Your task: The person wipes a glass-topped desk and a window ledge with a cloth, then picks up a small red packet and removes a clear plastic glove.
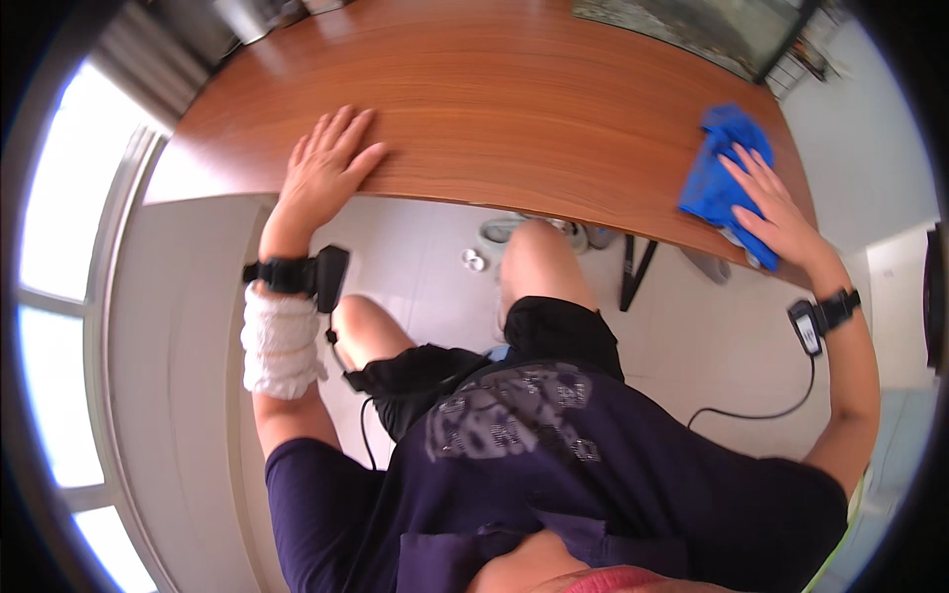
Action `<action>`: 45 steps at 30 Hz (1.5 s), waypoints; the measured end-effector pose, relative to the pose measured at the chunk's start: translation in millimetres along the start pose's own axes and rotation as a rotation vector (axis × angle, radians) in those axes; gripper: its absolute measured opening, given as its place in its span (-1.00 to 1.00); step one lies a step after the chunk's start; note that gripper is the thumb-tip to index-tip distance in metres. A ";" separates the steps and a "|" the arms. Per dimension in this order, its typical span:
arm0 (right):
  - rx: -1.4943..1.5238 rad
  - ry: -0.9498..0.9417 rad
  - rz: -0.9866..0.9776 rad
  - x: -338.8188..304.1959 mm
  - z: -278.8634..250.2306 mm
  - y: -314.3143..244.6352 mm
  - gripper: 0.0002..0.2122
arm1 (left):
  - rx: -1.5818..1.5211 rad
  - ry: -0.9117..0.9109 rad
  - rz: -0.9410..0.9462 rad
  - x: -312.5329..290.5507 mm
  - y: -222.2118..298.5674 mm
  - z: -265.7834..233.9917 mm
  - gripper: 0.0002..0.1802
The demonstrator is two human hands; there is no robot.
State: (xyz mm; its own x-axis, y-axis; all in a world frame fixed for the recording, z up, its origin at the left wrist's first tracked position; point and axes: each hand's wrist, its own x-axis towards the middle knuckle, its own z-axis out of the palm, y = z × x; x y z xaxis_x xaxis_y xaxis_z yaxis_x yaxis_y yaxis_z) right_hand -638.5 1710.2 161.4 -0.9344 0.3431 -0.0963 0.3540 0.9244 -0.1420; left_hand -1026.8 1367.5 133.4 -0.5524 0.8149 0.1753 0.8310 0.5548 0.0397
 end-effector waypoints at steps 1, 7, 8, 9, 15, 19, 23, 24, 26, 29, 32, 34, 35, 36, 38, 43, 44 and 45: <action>-0.014 -0.028 -0.013 5.3 -4.1 -7.3 -0.48 | -0.034 0.053 -0.004 -2.3 -9.2 5.0 -0.34; -0.070 -0.105 -0.151 42.1 -14.8 -60.7 -0.44 | 0.048 0.124 0.009 -7.6 -9.3 -8.8 -0.40; -0.044 -0.115 -0.169 47.0 -16.2 -74.4 -0.43 | 0.068 0.119 0.016 -12.7 -7.6 -13.6 -0.41; -0.063 -0.113 -0.181 51.7 -18.4 -88.0 -0.43 | 0.061 0.133 0.000 -16.9 -7.6 -15.9 -0.41; -0.071 -0.168 -0.309 94.1 -34.5 -169.4 -0.38 | 0.063 0.284 0.092 -29.0 -6.0 -28.4 -0.39; -0.113 -0.217 -0.354 139.8 -30.5 -218.2 -0.38 | 0.034 0.355 0.132 -23.9 -14.2 -15.8 -0.40; -0.115 -0.238 -0.423 176.7 -26.1 -245.7 -0.37 | 0.023 0.326 0.178 -26.3 -12.1 -17.0 -0.44; -0.127 -0.232 -0.437 185.7 -24.0 -252.9 -0.35 | 0.031 0.303 0.196 -26.9 -14.9 -16.1 -0.44; -0.139 -0.215 -0.431 199.8 -19.6 -267.2 -0.33 | 0.066 0.326 0.254 -26.1 -21.2 -10.6 -0.43; -0.161 -0.209 -0.434 217.7 -14.8 -280.8 -0.30 | 0.021 0.294 0.319 -28.4 -30.7 -15.5 -0.43; -0.149 -0.196 -0.459 226.2 -14.6 -281.1 -0.30 | -0.044 0.205 0.330 -31.1 -54.6 -22.6 -0.44; -0.121 -0.209 -0.498 226.8 -18.5 -277.3 -0.31 | -0.052 0.031 0.249 -32.3 -76.4 -41.6 -0.46; -0.126 -0.201 -0.492 225.2 -21.3 -276.8 -0.31 | -0.068 0.026 0.214 -34.1 -93.0 -45.6 -0.46; -0.124 -0.217 -0.458 223.1 -23.4 -274.8 -0.32 | -0.046 0.012 0.163 -34.3 -109.3 -46.9 -0.46; -0.121 -0.229 -0.413 221.8 -26.0 -266.4 -0.34 | -0.017 0.022 0.072 -36.4 -143.5 -45.4 -0.46; -0.086 -0.209 -0.190 211.4 -30.2 -216.0 -0.33 | -0.018 -0.022 0.008 -34.2 -192.9 -46.6 -0.45; -0.080 -0.205 -0.131 206.2 -31.9 -200.5 -0.33 | -0.033 -0.048 0.008 -31.1 -197.9 -48.7 -0.44; -0.083 -0.218 -0.043 198.2 -36.7 -186.9 -0.33 | -0.040 -0.043 0.019 -25.5 -203.6 -47.9 -0.44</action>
State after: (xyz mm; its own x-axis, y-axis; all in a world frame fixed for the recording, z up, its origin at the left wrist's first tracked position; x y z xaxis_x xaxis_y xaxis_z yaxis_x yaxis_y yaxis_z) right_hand -891.3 1611.5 205.0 -0.9145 0.2678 -0.3034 0.3016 0.9509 -0.0694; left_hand -1178.8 1225.7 167.9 -0.5380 0.8323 0.1336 0.8429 0.5326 0.0766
